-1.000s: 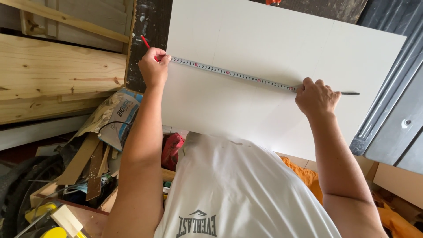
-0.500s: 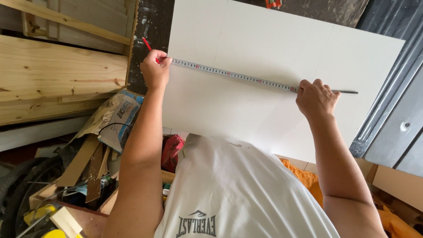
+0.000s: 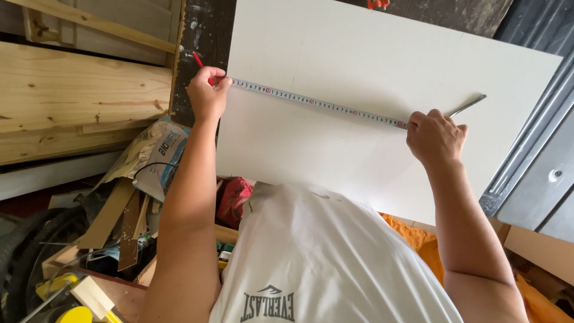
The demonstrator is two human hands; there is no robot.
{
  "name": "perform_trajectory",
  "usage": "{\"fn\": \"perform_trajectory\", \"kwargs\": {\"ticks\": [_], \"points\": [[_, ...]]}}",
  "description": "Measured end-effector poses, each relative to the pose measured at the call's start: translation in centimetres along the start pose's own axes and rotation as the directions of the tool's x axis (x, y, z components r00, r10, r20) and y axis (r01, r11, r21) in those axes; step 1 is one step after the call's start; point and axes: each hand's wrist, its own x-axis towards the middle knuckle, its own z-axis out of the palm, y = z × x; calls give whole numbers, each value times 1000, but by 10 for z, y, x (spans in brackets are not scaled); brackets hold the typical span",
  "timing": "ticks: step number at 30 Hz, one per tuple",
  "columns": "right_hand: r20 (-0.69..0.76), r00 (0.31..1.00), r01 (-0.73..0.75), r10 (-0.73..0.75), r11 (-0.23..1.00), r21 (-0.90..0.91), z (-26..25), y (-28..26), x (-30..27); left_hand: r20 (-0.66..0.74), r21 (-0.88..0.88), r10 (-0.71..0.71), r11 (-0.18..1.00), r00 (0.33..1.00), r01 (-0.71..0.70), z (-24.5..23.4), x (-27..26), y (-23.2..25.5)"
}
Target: Measuring and marking a white board using a combination square, tape measure, and pencil in a workshop.
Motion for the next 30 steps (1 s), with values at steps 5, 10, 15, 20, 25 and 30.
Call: {"fn": "perform_trajectory", "kwargs": {"ticks": [5, 10, 15, 20, 25, 30], "points": [[-2, 1000, -13, 13, 1000, 16, 9, 2, -3, -9, 2, -10, 1000, 1000, 10, 2, -8, -6], [-34, 999, -10, 10, 1000, 5, 6, -2, -5, -9, 11, -11, 1000, 1000, 11, 4, -9, -11], [-56, 998, 4, -6, 1000, -29, 9, -2, -6, -20, 40, -14, 999, 1000, 15, 7, -6, -16], [-59, 998, -1, -1, 1000, -27, 10, -2, -5, -27, 44, -10, 999, 1000, 11, 9, -5, -17], [-66, 998, 1, -4, 999, -37, 10, -2, -6, -35, 51, -12, 999, 999, 14, 10, -6, -19], [-70, 997, 9, -12, 999, -41, 8, -3, -4, -45, 60, 11, 998, 999, -9, 11, -6, -19]]}}
